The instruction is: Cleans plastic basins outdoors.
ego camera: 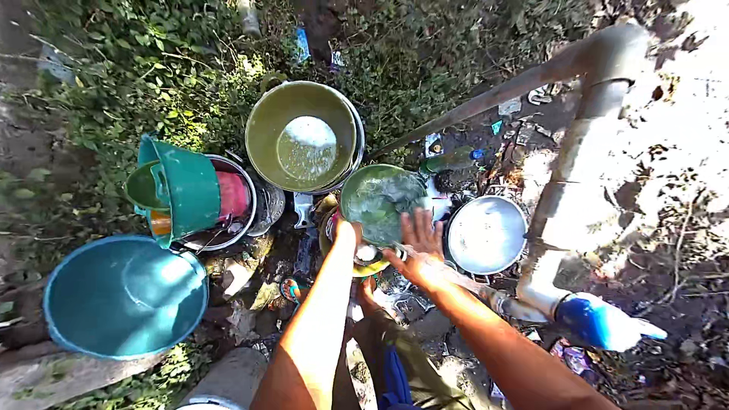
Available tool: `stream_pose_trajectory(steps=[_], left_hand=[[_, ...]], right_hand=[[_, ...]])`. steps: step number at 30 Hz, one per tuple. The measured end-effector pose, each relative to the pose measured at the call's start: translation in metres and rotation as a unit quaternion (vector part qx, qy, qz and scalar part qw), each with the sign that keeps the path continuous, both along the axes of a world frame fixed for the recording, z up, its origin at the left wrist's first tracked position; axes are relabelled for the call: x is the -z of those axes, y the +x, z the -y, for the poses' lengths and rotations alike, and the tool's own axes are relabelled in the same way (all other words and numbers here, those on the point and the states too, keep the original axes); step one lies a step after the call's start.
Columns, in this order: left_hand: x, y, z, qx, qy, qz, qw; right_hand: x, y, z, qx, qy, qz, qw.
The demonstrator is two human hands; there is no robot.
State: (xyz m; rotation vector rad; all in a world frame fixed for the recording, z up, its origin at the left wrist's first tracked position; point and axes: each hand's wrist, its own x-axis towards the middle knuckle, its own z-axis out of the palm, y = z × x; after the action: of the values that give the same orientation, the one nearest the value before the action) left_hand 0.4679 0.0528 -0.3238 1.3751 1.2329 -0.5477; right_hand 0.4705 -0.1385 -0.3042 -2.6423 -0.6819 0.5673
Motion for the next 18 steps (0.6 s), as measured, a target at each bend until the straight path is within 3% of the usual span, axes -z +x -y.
stream_pose_trajectory(steps=[2,4,5,6,7,9,11,12,13,15,18], left_hand=[[-0.006,0.012,-0.015,0.031,0.006,-0.008,0.999],[-0.017,0.022,-0.025,0.049,0.067,0.039,0.996],[-0.023,0.026,-0.025,0.064,0.109,0.067,0.99],[-0.03,0.028,-0.022,0.074,0.148,0.101,0.981],[-0.038,0.027,-0.014,0.075,0.174,0.144,0.971],[-0.045,0.014,0.016,0.094,0.194,0.225,0.95],[-0.036,-0.01,0.048,0.134,0.209,0.299,0.922],[-0.034,-0.021,0.06,0.156,0.218,0.321,0.908],[-0.033,-0.031,0.068,0.173,0.221,0.334,0.9],[-0.038,-0.044,0.076,0.187,0.21,0.34,0.897],[-0.065,-0.043,0.074,0.233,0.172,0.294,0.911]], right_hand=[[0.002,0.009,-0.024,-0.098,-0.035,-0.11,0.988],[-0.001,0.031,-0.055,-0.097,-0.084,-0.215,0.968],[-0.004,0.041,-0.068,-0.04,-0.064,-0.256,0.964],[-0.004,0.049,-0.078,0.052,0.008,-0.294,0.954],[-0.001,0.054,-0.085,0.164,0.118,-0.337,0.92],[0.006,0.053,-0.098,0.364,0.343,-0.431,0.751],[0.008,0.051,-0.099,0.459,0.444,-0.503,0.583],[0.01,0.049,-0.097,0.49,0.452,-0.529,0.525],[0.009,0.047,-0.093,0.511,0.442,-0.543,0.499],[-0.007,0.041,-0.088,0.533,0.41,-0.547,0.498],[-0.059,0.032,-0.069,0.504,0.367,-0.562,0.544]])
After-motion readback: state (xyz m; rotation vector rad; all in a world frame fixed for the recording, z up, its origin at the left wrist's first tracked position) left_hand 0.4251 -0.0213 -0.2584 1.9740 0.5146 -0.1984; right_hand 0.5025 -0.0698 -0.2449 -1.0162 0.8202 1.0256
